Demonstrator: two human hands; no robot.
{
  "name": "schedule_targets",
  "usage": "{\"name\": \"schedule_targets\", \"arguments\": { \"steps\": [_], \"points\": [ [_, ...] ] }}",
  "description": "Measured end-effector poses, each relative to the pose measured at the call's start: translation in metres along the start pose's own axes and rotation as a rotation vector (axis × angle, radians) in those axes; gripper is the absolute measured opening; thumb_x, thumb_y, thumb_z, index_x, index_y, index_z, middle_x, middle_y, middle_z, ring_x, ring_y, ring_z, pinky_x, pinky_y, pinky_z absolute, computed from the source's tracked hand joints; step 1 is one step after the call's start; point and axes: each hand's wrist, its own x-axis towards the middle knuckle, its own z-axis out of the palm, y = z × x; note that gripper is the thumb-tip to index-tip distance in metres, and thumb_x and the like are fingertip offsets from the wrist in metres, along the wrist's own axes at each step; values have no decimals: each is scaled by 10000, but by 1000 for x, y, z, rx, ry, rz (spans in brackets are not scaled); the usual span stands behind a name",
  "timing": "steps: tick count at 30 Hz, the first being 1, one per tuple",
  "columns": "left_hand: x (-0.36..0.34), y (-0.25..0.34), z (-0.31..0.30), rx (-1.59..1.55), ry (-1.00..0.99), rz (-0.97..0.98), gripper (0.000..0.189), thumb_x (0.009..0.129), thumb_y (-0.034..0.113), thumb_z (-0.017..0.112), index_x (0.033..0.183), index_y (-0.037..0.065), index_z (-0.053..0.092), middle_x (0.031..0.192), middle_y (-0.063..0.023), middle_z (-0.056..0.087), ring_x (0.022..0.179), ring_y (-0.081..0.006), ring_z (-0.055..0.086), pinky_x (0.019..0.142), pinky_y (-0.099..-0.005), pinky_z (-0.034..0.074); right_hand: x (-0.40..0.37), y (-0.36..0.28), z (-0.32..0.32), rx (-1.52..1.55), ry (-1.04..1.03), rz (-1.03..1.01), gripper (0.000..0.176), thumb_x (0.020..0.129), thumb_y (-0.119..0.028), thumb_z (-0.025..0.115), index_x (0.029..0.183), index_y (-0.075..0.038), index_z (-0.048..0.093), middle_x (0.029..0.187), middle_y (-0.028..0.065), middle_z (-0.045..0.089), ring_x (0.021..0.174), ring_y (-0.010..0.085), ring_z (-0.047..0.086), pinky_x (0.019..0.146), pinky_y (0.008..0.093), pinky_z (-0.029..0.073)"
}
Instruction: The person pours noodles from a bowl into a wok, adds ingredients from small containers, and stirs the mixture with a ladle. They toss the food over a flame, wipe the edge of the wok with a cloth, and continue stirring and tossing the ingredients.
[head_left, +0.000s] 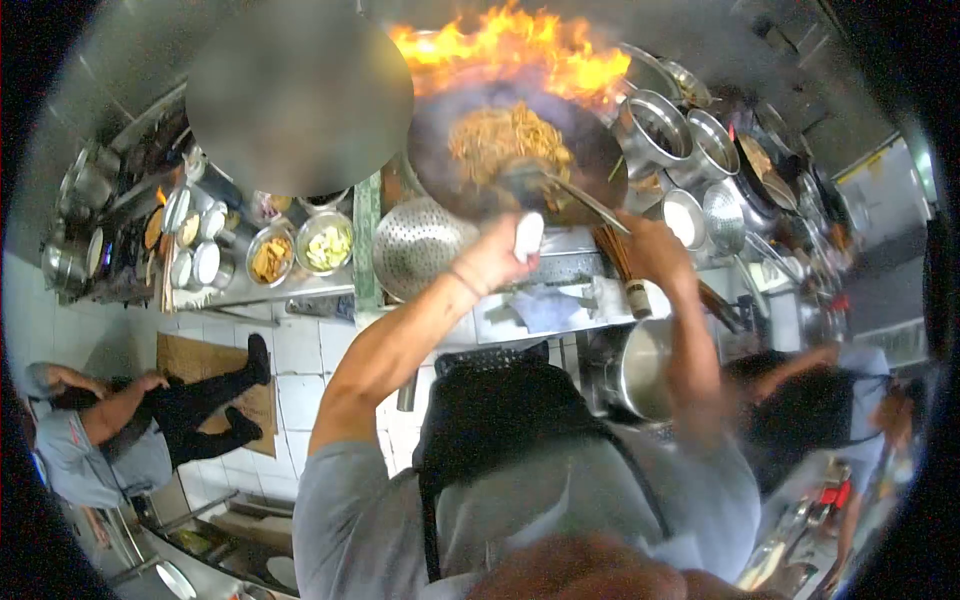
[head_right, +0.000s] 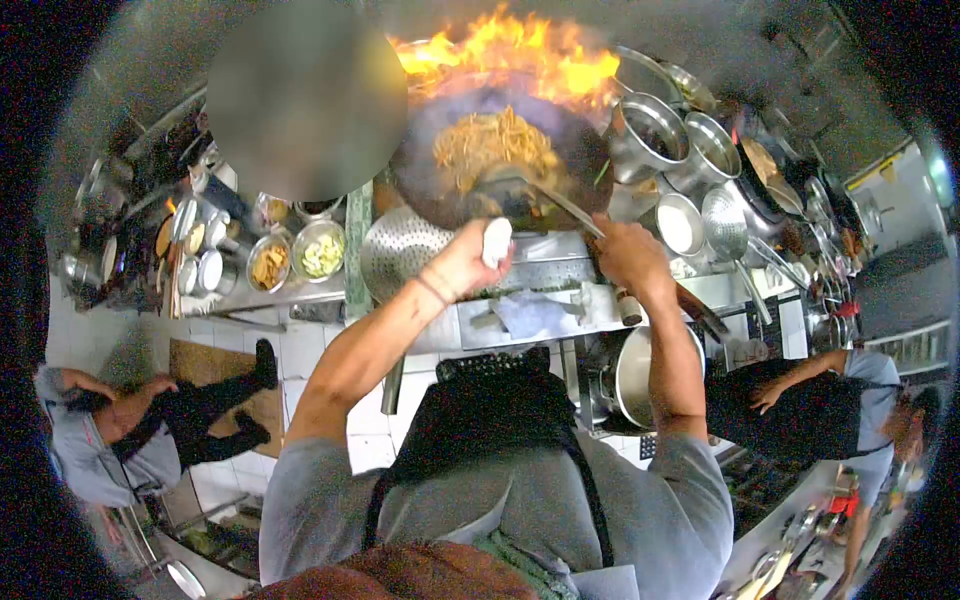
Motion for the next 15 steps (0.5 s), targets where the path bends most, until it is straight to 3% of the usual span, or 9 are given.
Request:
{"name": "schedule_targets", "arguments": {
  "steps": [4,8,9,10,12,14,15],
  "points": [
    [7,30,14,-30,-5,-74,175,964,256,485,958,95,552,739,-80,573,640,-221,590,452,-292,454,10,-17,-10,-62,-61,30,294,912,-211,533,1187,-153,618,932,211,698,890,427,672,791,530,538],
    [55,6,-34,28,26,128,165,953,254,513,942,95,554,775,-86,582,677,-218,597,474,-311,467,35,-10,45,-67,66,36,329,895,-188,549,1208,-104,607,915,222,695,879,427,674,774,524,544],
    [38,-12,-43,31,-59,164,178,944,260,528,883,97,562,730,-74,578,629,-219,593,467,-339,474,38,-12,48,-63,140,37,341,890,-178,554,1217,-94,602,910,227,694,876,428,674,770,524,545],
    [20,-26,-49,90,-29,123,188,935,271,535,838,114,567,669,-53,558,576,-219,579,462,-349,474,35,-15,49,-29,122,118,395,881,-161,579,1272,-101,580,912,242,690,881,429,673,759,528,543],
    [-5,-42,-68,207,-46,36,194,919,296,548,797,147,575,612,-20,545,529,-212,568,451,-355,470,13,-6,41,19,143,71,429,896,-181,581,1321,-124,557,921,236,691,889,436,669,772,537,536],
    [-9,-38,-59,183,-4,165,208,914,298,546,798,127,571,617,-38,551,538,-213,569,449,-345,464,-9,7,26,59,61,95,387,925,-227,553,1305,-165,581,962,244,686,924,446,659,809,544,524],
    [18,-22,-67,98,-166,115,220,915,299,540,798,114,567,644,-67,560,564,-219,574,446,-326,456,-16,19,19,67,38,52,376,928,-232,549,1297,-175,590,978,245,684,933,447,657,820,544,522]
  ]
}}
